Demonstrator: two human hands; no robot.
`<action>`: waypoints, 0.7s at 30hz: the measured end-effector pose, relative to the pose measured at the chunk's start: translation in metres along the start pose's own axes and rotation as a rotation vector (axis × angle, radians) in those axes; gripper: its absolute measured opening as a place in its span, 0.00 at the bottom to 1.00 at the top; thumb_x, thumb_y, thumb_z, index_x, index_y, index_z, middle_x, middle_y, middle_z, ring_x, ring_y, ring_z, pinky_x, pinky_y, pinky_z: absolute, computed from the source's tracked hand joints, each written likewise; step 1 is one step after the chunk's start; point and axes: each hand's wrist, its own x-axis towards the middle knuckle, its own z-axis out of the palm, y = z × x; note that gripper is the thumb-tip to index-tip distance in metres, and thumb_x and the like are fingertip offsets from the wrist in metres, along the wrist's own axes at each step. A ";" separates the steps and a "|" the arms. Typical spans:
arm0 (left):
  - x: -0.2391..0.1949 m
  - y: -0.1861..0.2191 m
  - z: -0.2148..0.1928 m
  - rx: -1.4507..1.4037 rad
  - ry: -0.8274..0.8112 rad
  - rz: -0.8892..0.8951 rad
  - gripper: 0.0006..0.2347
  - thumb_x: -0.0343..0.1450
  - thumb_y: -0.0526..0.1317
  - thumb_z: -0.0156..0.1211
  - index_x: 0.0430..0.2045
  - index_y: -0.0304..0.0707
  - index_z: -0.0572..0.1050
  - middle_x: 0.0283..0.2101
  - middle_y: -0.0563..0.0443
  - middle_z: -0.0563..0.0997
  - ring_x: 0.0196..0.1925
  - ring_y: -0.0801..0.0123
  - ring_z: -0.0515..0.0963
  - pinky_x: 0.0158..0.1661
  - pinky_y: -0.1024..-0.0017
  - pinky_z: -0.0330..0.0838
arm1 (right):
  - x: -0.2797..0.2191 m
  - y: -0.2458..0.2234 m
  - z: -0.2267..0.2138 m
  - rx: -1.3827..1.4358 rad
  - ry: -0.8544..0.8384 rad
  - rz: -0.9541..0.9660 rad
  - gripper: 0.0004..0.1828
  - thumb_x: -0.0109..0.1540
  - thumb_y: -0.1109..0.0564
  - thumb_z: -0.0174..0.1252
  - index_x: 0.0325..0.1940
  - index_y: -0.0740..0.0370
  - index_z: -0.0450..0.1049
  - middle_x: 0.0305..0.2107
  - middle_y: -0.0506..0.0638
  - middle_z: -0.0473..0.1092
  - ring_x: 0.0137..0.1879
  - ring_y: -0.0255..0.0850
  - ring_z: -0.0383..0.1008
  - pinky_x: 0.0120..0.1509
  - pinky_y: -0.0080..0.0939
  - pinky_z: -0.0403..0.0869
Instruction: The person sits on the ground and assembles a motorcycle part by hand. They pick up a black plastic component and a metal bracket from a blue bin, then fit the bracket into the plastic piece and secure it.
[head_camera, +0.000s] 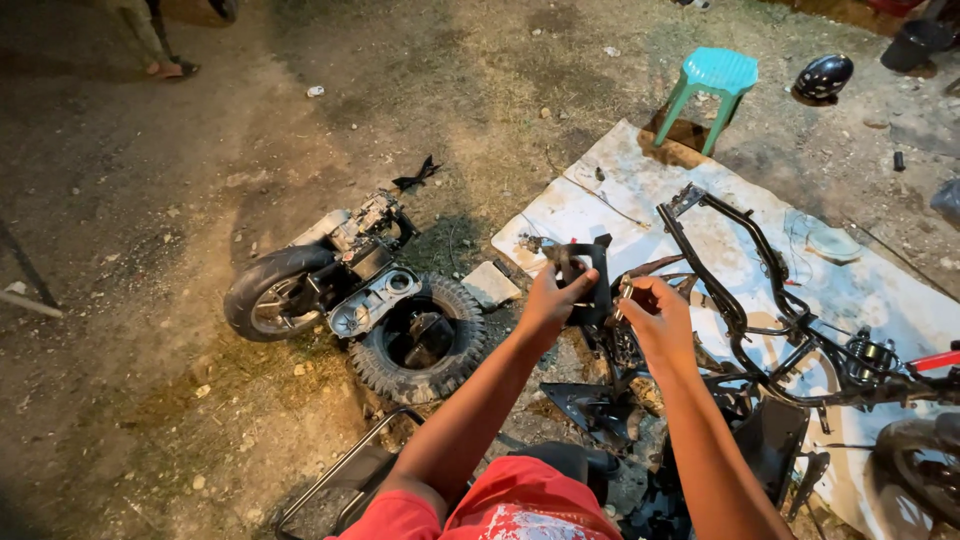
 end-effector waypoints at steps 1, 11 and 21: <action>-0.003 -0.001 0.003 0.001 -0.003 -0.001 0.16 0.68 0.44 0.70 0.41 0.34 0.73 0.35 0.53 0.79 0.35 0.72 0.78 0.37 0.71 0.76 | 0.000 0.005 -0.002 0.000 0.003 0.000 0.11 0.60 0.63 0.61 0.46 0.64 0.74 0.32 0.42 0.71 0.36 0.27 0.68 0.40 0.29 0.67; -0.033 0.013 0.051 -0.151 -0.356 -0.136 0.23 0.61 0.39 0.76 0.46 0.34 0.73 0.40 0.49 0.81 0.40 0.67 0.82 0.42 0.69 0.77 | -0.037 -0.002 -0.048 0.286 0.134 0.096 0.10 0.60 0.67 0.59 0.47 0.66 0.75 0.32 0.46 0.72 0.36 0.33 0.72 0.40 0.34 0.71; -0.063 -0.040 0.147 -0.205 -0.674 -0.308 0.17 0.64 0.30 0.72 0.45 0.33 0.74 0.40 0.49 0.81 0.38 0.67 0.81 0.38 0.68 0.77 | -0.117 0.015 -0.138 0.628 0.424 0.056 0.08 0.61 0.70 0.55 0.43 0.65 0.74 0.33 0.49 0.73 0.36 0.38 0.73 0.41 0.39 0.73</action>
